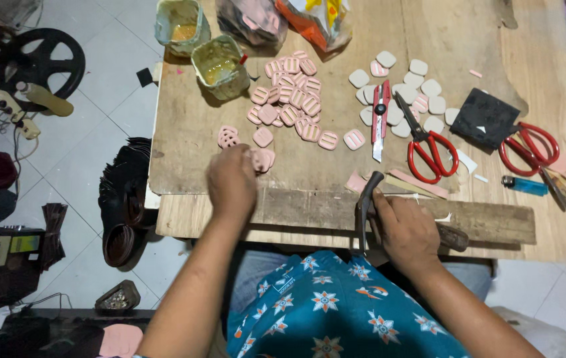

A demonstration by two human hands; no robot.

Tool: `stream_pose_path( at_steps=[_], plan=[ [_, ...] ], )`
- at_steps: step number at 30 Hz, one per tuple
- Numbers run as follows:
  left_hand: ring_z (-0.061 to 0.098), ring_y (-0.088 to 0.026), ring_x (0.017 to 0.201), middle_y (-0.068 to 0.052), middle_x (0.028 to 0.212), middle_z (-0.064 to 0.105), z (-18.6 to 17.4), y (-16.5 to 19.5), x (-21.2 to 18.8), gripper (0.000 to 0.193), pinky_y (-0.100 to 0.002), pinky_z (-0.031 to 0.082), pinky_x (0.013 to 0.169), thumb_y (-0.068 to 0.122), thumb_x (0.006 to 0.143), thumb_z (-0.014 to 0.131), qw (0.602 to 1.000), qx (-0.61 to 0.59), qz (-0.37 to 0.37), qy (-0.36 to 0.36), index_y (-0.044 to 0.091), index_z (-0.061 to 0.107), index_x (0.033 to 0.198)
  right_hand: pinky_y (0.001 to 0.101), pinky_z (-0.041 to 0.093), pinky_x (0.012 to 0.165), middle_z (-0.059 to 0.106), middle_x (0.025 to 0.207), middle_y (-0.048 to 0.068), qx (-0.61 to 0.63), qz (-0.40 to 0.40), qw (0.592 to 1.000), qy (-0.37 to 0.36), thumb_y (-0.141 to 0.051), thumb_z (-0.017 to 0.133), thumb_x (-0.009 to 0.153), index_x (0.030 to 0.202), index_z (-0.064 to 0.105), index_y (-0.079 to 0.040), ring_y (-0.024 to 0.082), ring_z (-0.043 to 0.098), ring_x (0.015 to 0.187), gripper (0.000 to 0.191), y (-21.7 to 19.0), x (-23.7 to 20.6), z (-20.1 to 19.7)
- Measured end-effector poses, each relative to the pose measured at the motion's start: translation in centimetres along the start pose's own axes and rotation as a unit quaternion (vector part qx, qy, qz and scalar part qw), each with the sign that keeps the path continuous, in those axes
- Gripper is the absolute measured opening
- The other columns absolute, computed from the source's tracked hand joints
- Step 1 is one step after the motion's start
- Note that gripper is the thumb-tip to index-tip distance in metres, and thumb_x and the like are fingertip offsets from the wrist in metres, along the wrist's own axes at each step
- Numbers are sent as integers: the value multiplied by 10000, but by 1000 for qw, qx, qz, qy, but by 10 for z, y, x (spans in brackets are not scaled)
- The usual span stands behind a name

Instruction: The person picks up small pink foam pieces from the workbench one at a time, trims their edges with scissors, cuts slots into them with a small blade, and places the finished pieces in a pile on the bench.

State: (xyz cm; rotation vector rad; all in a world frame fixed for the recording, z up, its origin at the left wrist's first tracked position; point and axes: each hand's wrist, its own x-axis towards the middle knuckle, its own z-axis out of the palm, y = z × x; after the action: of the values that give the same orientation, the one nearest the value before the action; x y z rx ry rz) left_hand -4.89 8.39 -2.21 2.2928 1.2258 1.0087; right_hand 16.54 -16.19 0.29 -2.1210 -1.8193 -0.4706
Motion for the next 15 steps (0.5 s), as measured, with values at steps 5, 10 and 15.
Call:
stream_pose_path(
  at_steps=[5,10,15],
  plan=[
    [609,-407,953,-188,1011,657,-12,-23,23,202,-489,479,865,67,907,639,998,37,29,36,16,722,1084,415,432,649,541,810,69,16,-8,1000,1,-209,770,816,1303,673,-60,265,577,764,519,1,5,-4],
    [566,-344,1016,-127,1017,621,-2,-2,17,216,-474,439,875,140,805,743,994,87,21,-61,76,767,1009,402,440,670,563,842,69,21,0,1000,3,-199,768,808,1254,676,-62,261,585,787,476,-2,6,-6],
    [513,-342,1036,-115,1028,594,-2,9,22,319,-480,395,864,214,687,824,984,117,31,-130,83,777,974,394,450,685,568,846,72,22,8,1000,0,-200,778,774,1228,680,-56,260,593,799,486,-4,7,-8]
  ],
)
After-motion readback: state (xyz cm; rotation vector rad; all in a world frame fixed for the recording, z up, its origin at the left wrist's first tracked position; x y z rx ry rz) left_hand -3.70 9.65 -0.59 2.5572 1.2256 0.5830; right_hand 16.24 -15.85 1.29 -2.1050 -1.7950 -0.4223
